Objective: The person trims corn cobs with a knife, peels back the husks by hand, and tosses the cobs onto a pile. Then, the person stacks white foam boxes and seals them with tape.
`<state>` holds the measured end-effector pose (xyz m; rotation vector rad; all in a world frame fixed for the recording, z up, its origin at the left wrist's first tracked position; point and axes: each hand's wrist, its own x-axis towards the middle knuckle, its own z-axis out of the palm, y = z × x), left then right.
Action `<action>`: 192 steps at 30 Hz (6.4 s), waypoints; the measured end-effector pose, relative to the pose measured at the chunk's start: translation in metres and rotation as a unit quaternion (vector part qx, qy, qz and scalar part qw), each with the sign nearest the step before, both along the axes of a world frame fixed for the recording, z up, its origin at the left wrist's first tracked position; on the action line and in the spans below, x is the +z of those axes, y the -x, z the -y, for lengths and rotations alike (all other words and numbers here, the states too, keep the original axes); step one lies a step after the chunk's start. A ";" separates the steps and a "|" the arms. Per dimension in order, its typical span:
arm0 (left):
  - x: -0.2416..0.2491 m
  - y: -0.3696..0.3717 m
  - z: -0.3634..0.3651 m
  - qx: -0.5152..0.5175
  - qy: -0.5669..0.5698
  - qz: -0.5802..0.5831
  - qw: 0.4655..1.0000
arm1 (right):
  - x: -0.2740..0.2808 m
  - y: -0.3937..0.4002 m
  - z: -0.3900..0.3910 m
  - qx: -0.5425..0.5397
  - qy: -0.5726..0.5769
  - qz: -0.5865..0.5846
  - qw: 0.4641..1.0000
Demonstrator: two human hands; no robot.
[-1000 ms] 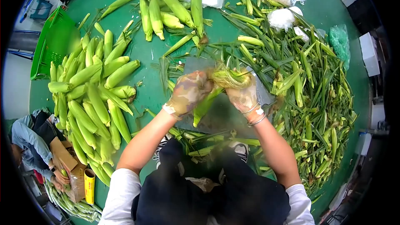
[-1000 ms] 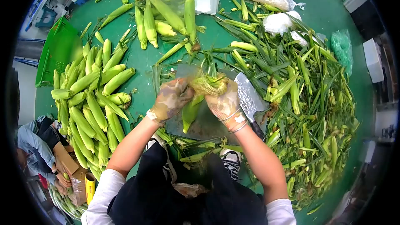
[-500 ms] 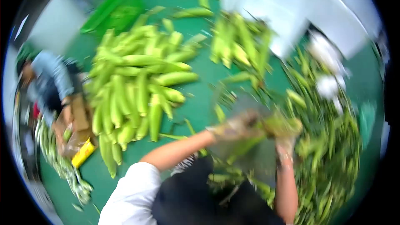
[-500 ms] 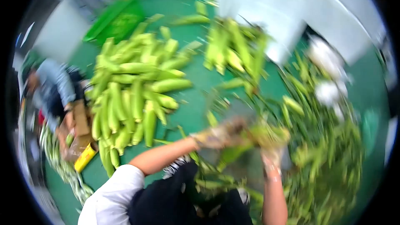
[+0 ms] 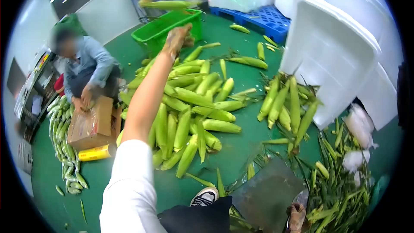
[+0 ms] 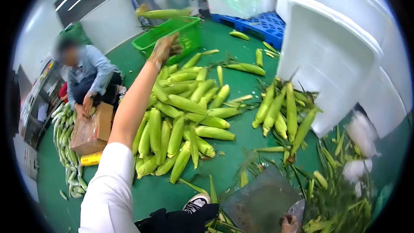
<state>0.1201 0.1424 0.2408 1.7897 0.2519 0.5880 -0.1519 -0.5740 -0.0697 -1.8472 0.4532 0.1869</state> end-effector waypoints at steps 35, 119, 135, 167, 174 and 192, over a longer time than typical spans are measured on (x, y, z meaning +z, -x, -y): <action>-0.310 0.245 0.378 -0.439 -0.427 0.054 0.788 | 0.067 0.068 -0.091 0.227 0.401 0.164 0.872; -0.328 -0.113 0.280 0.034 -0.203 -0.146 0.968 | 0.040 0.027 -0.053 -0.022 0.205 -0.212 0.955; -0.298 0.154 0.411 -0.487 -0.350 -0.285 0.748 | 0.033 0.071 -0.028 -0.039 0.342 -0.013 0.939; -0.309 0.191 0.426 -0.101 0.393 -0.297 0.864 | -0.027 0.054 -0.070 -0.053 0.256 -0.086 0.961; -0.237 0.202 0.203 -0.031 0.085 -0.263 0.960 | -0.071 0.109 0.142 0.087 0.731 -0.039 0.676; -0.278 0.006 0.187 -0.089 -0.040 -0.187 0.978 | 0.025 0.041 0.051 -0.155 0.362 -0.073 0.916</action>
